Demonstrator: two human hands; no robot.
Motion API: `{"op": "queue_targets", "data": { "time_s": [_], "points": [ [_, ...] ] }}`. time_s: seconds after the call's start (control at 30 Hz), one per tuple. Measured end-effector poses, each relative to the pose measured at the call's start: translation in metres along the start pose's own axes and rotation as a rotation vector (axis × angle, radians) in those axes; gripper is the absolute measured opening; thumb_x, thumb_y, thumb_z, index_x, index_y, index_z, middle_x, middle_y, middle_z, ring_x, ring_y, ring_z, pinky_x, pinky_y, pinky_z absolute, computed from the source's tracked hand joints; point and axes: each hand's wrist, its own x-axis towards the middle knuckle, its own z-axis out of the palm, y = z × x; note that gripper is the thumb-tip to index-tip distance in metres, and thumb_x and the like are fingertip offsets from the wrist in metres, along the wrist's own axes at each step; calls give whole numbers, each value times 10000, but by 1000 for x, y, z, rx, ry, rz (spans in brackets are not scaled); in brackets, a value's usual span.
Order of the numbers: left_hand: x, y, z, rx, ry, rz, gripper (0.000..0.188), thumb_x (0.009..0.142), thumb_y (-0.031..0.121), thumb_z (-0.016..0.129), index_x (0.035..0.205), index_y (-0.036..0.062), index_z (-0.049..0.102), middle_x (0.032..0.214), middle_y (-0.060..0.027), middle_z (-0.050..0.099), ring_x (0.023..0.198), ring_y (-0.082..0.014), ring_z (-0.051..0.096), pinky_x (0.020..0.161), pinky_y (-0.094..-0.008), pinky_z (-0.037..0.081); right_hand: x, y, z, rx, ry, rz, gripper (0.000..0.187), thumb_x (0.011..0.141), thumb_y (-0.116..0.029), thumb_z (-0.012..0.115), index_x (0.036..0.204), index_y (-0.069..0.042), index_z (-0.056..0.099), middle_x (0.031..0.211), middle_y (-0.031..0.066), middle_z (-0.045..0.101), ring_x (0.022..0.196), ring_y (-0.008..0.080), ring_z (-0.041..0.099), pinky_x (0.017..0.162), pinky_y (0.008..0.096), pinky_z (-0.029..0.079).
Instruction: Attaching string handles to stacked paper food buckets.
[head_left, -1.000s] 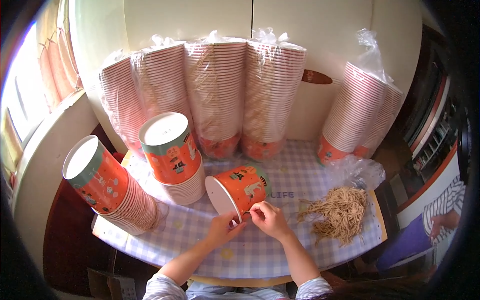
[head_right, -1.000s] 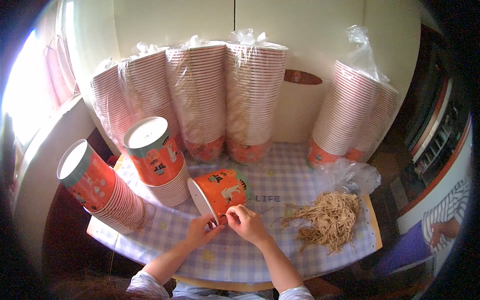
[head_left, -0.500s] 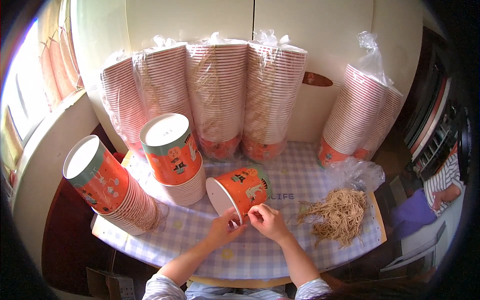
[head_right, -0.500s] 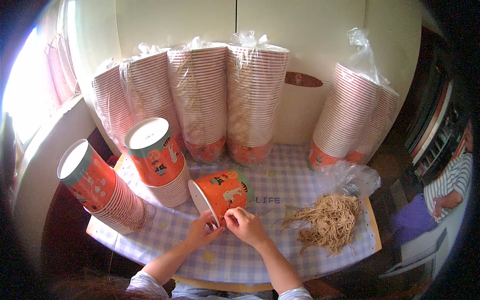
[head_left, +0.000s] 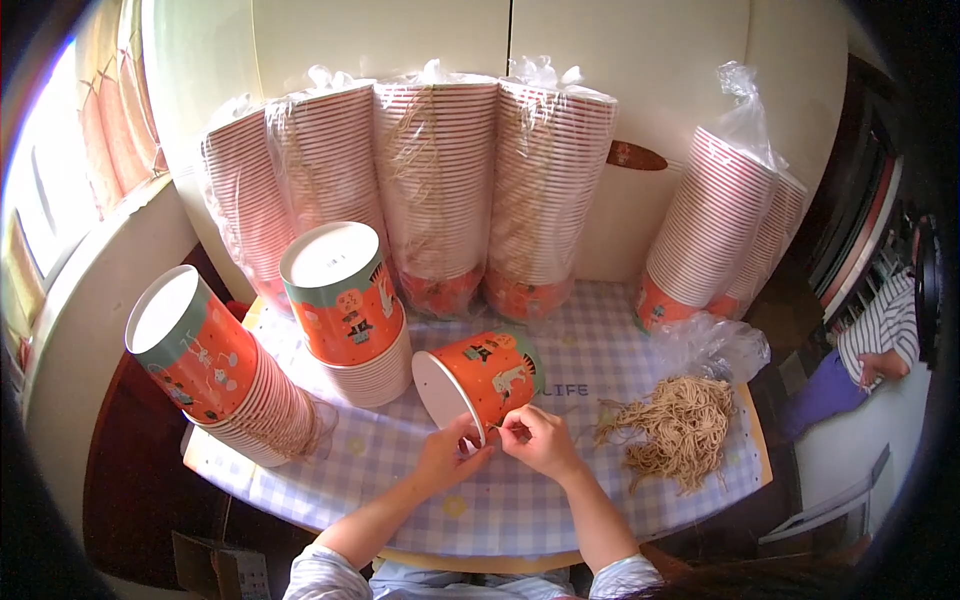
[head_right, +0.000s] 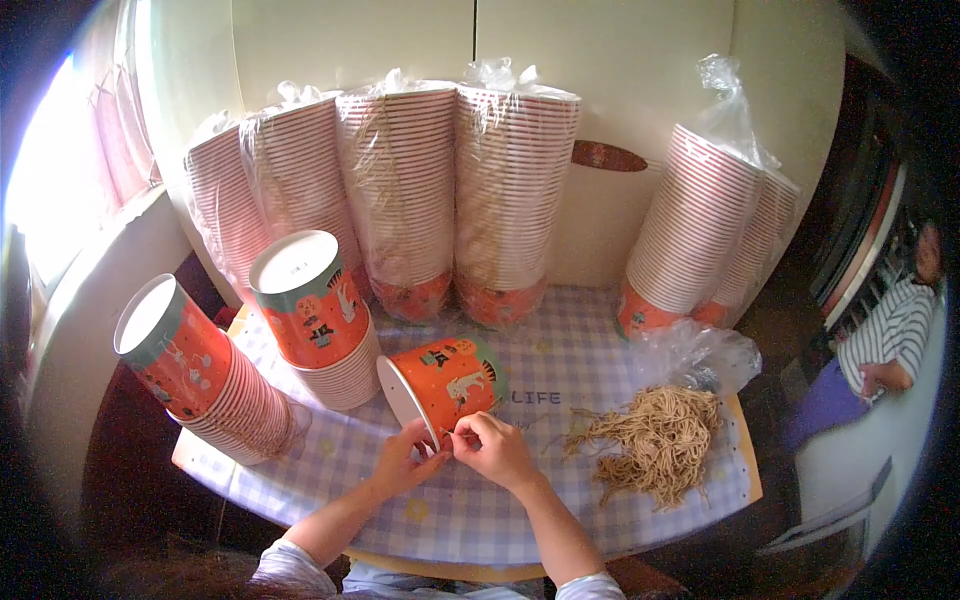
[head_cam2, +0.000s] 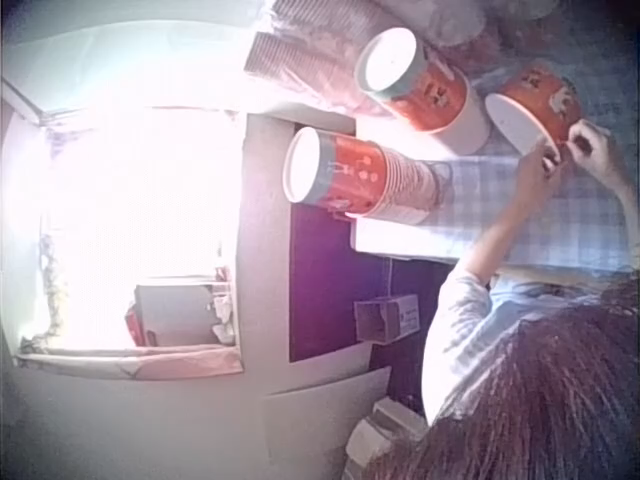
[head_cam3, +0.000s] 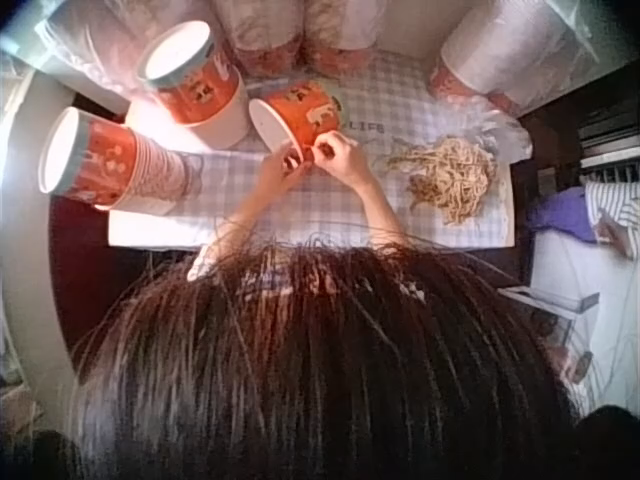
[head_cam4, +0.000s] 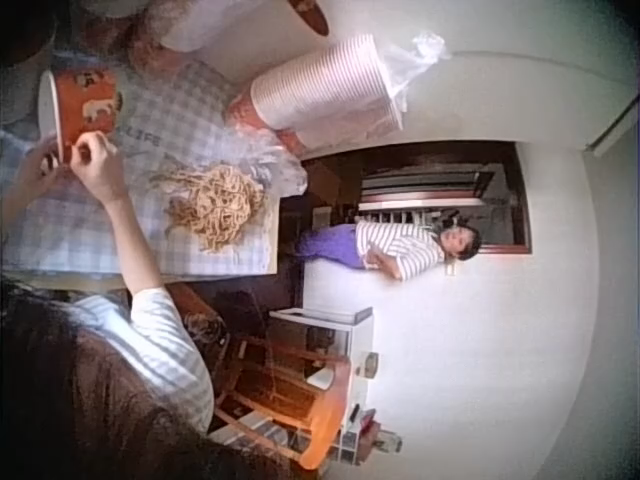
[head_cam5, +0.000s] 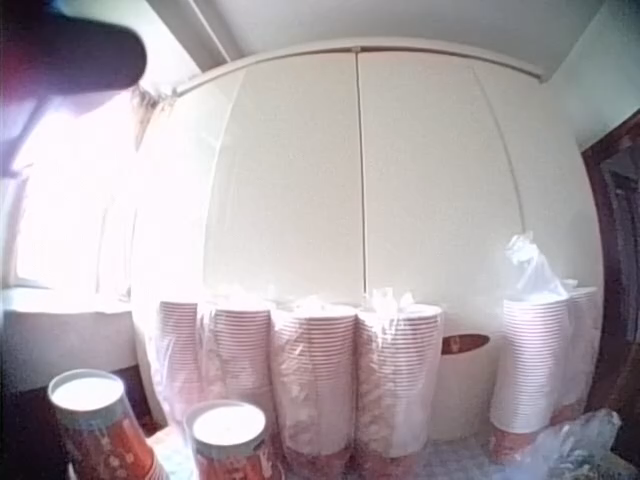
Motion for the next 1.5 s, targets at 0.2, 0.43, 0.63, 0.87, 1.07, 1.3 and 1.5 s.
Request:
{"op": "queue_targets", "data": {
  "time_s": [0.2,0.43,0.63,0.87,1.07,1.3,1.5],
  "points": [
    [0,4,-2,9,-32,-57,515,731,141,668,1181,77,425,733,-60,614,562,-142,577,499,-259,464,0,-2,-1,7,-29,25,112,727,-86,630,759,-50,529,723,64,596,644,184,629,573,280,515],
    [1,9,-3,6,-27,-33,508,731,130,658,1183,77,433,746,-60,618,567,-143,584,496,-262,463,-1,-4,-2,57,-58,79,113,721,-83,630,757,-38,533,723,72,606,645,178,633,581,276,518],
    [1,10,-4,36,-35,-46,512,730,123,656,1188,79,433,751,-64,621,579,-151,594,500,-265,470,0,-5,-4,139,-99,132,113,724,-89,630,769,-29,545,726,77,616,649,166,632,594,272,511],
    [2,11,-3,27,-39,-77,435,728,135,659,1117,80,473,751,-63,620,585,-151,597,510,-265,477,-1,-3,-4,164,-117,222,128,737,-115,629,788,-29,549,709,83,623,654,170,633,591,280,504],
    [3,12,-4,55,-85,-161,341,728,178,666,1021,89,516,741,-49,612,588,-148,595,521,-268,480,-1,-1,-4,154,-140,228,144,754,-139,621,799,-23,549,714,86,625,653,171,631,592,277,500],
    [0,8,-3,25,-53,-133,341,725,194,675,1010,91,519,728,-37,605,580,-144,586,524,-268,482,-1,-1,0,200,-117,264,140,775,-140,611,814,-20,552,737,91,626,656,156,624,593,275,496],
    [1,3,-2,39,-79,-119,351,723,184,672,1026,91,518,734,-38,608,572,-141,580,523,-268,481,0,-3,1,136,-102,221,136,770,-134,615,827,-27,553,741,96,625,660,183,629,598,284,497]
  ]
}}
